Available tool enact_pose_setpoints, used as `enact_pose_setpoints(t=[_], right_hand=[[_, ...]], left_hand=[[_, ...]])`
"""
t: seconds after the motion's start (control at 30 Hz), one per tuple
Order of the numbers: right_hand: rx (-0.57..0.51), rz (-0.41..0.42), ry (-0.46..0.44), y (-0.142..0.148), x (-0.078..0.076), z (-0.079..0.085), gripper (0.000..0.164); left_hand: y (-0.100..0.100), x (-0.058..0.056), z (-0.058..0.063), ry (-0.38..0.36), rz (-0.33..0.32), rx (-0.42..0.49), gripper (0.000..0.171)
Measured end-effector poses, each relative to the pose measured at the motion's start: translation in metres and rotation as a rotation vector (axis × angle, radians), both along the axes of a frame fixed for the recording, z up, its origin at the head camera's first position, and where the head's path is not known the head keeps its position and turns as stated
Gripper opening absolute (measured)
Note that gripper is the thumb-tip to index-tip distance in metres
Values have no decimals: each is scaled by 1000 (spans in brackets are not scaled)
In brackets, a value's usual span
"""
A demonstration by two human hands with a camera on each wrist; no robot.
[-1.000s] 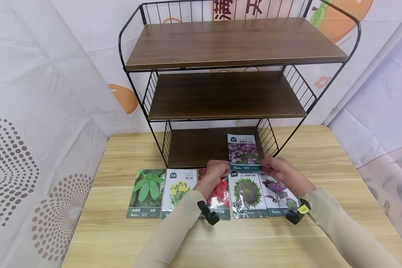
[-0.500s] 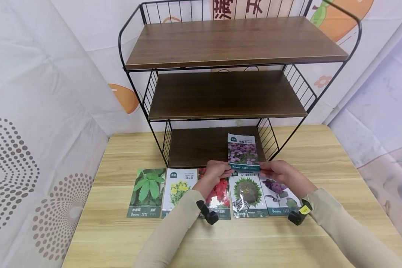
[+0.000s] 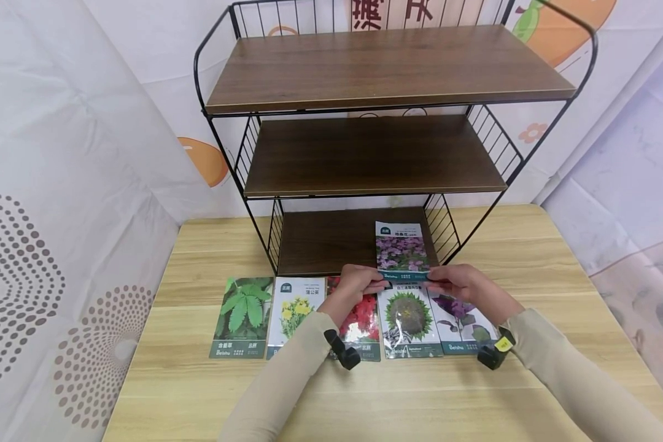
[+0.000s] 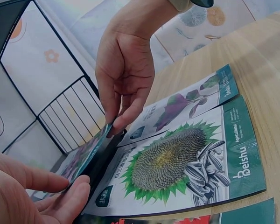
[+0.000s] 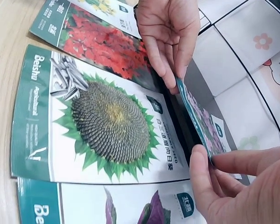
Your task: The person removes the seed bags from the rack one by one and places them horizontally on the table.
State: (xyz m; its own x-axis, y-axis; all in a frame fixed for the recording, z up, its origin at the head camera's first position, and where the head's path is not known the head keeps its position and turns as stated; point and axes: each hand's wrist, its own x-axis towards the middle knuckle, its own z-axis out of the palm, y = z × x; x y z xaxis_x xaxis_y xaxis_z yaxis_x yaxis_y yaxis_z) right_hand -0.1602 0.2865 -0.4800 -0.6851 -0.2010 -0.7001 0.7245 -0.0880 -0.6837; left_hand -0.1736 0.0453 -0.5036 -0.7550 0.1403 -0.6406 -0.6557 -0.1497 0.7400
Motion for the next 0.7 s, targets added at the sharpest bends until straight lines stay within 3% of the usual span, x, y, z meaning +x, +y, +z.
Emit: enact_pose_setpoints(t=[0.13, 0.33, 0.7], right_hand=[[-27, 11, -2, 3, 1, -1, 14], [-2, 30, 33, 6, 2, -6, 26], [40, 53, 77, 13, 4, -17, 22]], left_hand=[[-1, 0, 0, 6, -7, 7, 35], [-1, 2, -2, 9, -36, 3, 36], [0, 4, -4, 17, -53, -8, 36]])
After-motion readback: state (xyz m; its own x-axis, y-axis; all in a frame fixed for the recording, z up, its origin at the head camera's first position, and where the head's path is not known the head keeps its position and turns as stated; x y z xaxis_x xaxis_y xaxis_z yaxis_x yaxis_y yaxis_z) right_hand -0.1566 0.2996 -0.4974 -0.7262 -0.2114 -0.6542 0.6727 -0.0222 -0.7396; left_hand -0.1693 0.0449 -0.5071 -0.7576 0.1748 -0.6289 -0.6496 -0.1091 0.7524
